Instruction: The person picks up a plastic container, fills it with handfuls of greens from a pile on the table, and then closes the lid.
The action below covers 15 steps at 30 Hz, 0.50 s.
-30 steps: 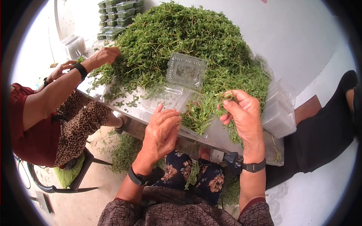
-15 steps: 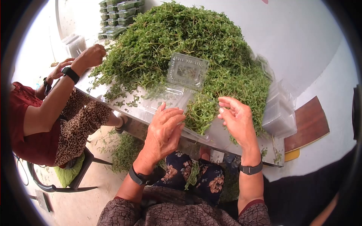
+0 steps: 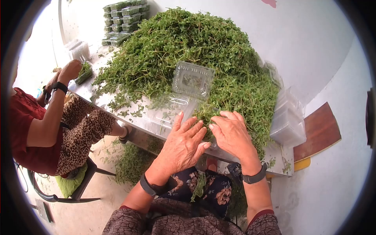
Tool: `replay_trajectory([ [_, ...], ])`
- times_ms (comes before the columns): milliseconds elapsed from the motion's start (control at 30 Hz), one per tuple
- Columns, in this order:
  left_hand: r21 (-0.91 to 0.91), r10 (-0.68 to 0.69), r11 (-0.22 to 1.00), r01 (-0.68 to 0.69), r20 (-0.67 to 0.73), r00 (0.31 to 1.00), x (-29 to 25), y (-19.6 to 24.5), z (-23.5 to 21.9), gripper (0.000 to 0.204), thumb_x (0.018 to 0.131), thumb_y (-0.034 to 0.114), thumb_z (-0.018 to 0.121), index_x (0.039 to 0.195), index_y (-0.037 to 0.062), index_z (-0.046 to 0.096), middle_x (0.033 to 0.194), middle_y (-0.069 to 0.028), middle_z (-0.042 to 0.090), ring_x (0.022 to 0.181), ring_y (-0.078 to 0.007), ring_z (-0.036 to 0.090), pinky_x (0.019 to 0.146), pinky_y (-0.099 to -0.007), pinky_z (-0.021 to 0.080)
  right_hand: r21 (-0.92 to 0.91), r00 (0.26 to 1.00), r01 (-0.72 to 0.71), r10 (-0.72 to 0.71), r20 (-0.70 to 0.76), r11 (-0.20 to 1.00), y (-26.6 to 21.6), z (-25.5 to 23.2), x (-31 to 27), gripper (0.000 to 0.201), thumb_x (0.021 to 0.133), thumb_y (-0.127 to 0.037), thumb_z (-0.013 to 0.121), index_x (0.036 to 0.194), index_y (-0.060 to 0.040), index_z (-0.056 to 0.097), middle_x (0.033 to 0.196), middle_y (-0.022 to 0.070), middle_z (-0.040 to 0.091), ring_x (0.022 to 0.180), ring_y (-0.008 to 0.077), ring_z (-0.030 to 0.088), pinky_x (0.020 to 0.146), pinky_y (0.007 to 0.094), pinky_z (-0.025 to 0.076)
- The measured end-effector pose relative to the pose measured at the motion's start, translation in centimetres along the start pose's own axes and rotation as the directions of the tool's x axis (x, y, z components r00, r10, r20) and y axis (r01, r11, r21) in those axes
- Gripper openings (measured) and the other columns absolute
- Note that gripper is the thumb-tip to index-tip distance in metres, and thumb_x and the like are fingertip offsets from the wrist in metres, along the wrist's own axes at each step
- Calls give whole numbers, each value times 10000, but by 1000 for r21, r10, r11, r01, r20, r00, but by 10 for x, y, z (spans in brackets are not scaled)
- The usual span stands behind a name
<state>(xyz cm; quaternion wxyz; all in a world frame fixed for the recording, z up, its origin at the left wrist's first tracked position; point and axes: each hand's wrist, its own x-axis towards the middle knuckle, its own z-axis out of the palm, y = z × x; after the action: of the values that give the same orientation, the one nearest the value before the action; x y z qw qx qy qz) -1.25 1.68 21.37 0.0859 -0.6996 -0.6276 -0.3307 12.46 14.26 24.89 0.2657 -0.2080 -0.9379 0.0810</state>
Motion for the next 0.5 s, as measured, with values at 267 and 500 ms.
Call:
replay_trajectory([
  [267, -67, -45, 996, 51, 95, 994, 2, 3, 0, 336, 937, 304, 514, 1039, 6, 628, 1016, -140, 653, 1084, -299, 570, 1127, -558, 191, -157, 996, 62, -51, 73, 986, 4, 12, 15, 223, 874, -230, 556, 817, -30, 637, 814, 161, 677, 1043, 325, 546, 970, 449, 337],
  [500, -58, 35, 998, -39, -74, 997, 0, -2, 11, 244, 913, 262, 562, 853, 33, 621, 824, -94, 625, 956, -282, 584, 1095, -582, 240, -60, 999, 52, -52, 2, 997, 5, 1, 9, 194, 855, -189, 580, 915, -22, 658, 850, 149, 692, 1032, 330, 566, 999, 466, 337],
])
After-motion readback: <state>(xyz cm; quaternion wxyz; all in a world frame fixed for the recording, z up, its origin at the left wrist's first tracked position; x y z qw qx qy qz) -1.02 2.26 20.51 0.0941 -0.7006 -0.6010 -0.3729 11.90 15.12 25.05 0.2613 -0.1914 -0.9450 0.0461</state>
